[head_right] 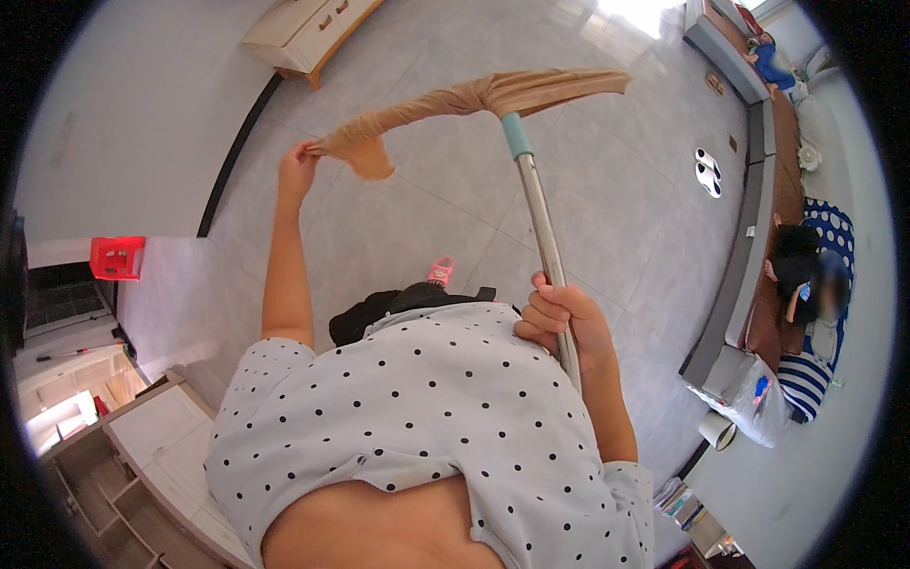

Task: The person mops a tiled floor using a mop with a cloth attached. They move the mop back and forth across the room, then lift the mop to adjust the cloth before resuming mopping.

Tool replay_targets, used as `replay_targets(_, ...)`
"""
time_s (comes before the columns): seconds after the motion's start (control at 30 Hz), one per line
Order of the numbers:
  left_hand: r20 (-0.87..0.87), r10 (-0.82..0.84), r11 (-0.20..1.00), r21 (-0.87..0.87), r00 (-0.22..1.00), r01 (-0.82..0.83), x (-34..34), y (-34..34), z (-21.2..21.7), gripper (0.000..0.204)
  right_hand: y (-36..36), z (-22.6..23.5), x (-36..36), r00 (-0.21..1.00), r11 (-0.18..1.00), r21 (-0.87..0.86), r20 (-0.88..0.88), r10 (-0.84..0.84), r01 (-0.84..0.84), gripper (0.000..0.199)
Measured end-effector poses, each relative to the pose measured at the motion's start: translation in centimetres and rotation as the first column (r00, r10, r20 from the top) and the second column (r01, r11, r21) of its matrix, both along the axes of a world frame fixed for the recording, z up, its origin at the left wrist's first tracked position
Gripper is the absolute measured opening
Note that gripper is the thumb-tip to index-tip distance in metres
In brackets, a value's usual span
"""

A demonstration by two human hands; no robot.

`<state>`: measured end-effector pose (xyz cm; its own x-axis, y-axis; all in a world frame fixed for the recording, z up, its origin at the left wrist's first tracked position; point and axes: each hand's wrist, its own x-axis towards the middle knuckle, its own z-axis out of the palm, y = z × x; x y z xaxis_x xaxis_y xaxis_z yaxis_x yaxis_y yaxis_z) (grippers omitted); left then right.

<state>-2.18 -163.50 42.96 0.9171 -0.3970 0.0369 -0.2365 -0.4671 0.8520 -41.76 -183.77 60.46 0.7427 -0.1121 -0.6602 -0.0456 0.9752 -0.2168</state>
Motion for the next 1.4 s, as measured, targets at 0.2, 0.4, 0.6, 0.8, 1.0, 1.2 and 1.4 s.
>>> replay_targets(0.2, -0.313, -0.491, 0.453, -0.889, 0.813, -0.068, 0.7, -6.7, 4.0, 0.024, -0.8, -0.4, -0.2, 1.000, 0.989, 0.150, 0.025, -0.008, 0.004, 0.003)
replay_targets(0.4, -0.328, -0.764, 0.443, -0.893, 0.555, 0.081, -3.9, -8.4, 5.6, 0.028, 0.0, -0.8, -0.1, 0.994, 0.989, 0.145, 0.094, -0.052, 0.038, 0.005)
replay_targets(0.6, -0.508, -0.765, 0.499, -0.856, 0.395, -0.134, -6.2, -5.1, 6.1, 0.038, 1.6, -1.1, 0.2, 0.981, 0.995, 0.046, 0.170, -0.090, 0.084, 0.007)
replay_targets(0.8, -0.582, -0.468, 0.822, -0.562, 0.665, 0.087, -5.5, -6.5, 4.8, 0.040, 1.2, -1.0, 0.5, 0.991, 0.999, 0.003, 0.127, -0.048, 0.048, 0.007)
replay_targets(1.0, -0.573, -0.617, 0.602, -0.785, 0.540, -0.145, -5.9, -7.9, 5.6, 0.042, 0.0, -1.7, 0.5, 0.990, 0.976, -0.190, 0.065, 0.122, -0.107, 0.006)
replay_targets(1.2, -0.617, -0.586, 0.647, -0.747, 0.525, -0.156, -5.8, -8.1, 6.2, 0.055, -1.8, -3.5, 0.1, 0.932, 0.848, -0.393, -0.084, 0.353, -0.356, 0.007)
replay_targets(1.4, -0.713, -0.498, 0.740, -0.646, 0.493, -0.186, -7.4, -7.3, 7.2, 0.045, -5.8, -13.6, -0.6, 0.764, 0.241, -0.751, -0.491, 0.419, -0.615, 0.016)
